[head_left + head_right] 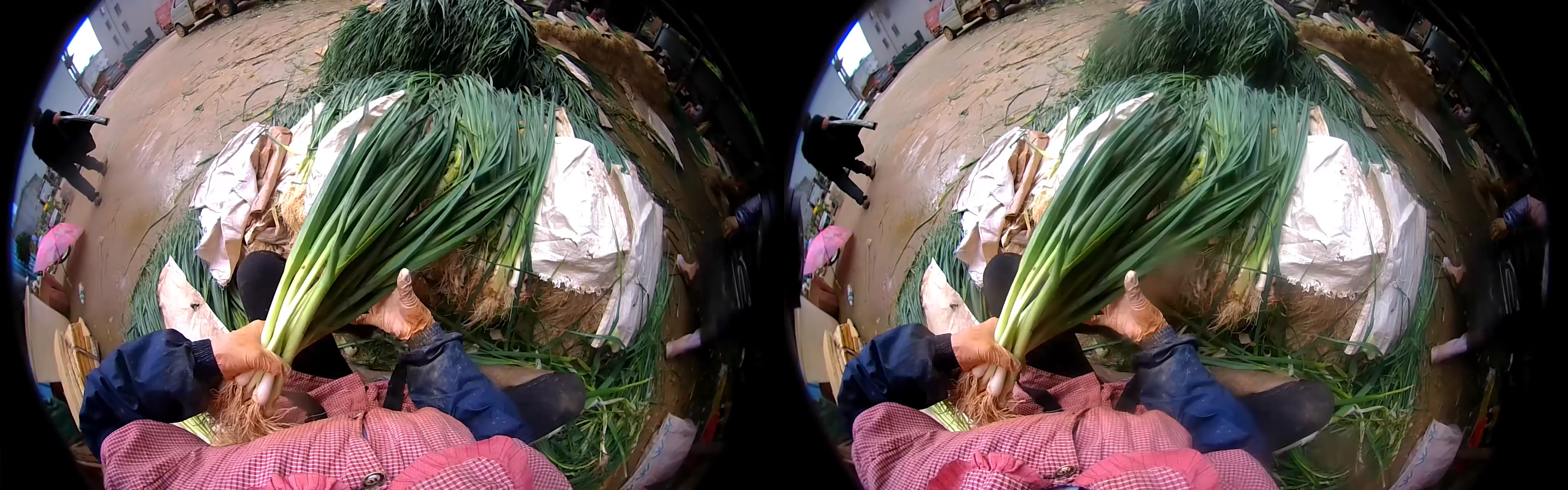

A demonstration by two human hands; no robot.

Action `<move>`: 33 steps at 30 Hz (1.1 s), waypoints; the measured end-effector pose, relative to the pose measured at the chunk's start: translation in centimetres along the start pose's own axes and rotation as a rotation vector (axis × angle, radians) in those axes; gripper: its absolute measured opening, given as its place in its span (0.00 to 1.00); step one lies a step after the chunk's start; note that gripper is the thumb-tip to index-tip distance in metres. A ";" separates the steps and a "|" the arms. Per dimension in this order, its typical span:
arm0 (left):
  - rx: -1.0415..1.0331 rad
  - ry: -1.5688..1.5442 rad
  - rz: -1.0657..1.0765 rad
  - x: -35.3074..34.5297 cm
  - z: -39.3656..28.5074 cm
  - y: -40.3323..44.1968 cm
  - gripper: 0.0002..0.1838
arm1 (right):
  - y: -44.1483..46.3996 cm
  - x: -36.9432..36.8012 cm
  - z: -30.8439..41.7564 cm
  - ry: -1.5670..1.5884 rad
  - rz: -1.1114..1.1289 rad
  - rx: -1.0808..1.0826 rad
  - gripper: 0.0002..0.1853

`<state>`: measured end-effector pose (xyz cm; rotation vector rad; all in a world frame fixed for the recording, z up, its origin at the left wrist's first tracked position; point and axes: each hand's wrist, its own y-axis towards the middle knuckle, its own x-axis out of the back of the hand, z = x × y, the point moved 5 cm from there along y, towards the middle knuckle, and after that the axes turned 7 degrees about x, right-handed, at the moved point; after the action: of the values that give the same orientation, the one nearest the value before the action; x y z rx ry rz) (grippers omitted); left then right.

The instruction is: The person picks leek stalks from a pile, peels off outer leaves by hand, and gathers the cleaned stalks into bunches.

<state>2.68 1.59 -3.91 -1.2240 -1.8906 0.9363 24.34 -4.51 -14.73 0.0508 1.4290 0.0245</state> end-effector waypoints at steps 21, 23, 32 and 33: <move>-0.189 -0.035 -1.088 1.9 26.0 -5.2 0.29 | 19.2 -7.5 -1.5 -0.669 -0.176 -0.096 0.26; -0.337 -0.147 -1.258 3.2 28.1 -7.8 0.34 | 29.4 -14.7 -4.6 -0.654 -0.005 -0.102 0.24; -0.480 -1.554 -0.577 4.4 49.6 -10.5 0.22 | 45.1 -29.7 13.6 -0.743 0.417 0.044 0.17; -0.456 -1.621 -0.485 3.8 53.7 -8.5 0.19 | 37.4 -29.0 12.0 -0.897 0.228 0.324 0.18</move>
<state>-47.38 -8.16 -23.13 0.1613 -3.5157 1.3827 32.66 31.21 17.54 0.4375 0.5137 -0.0392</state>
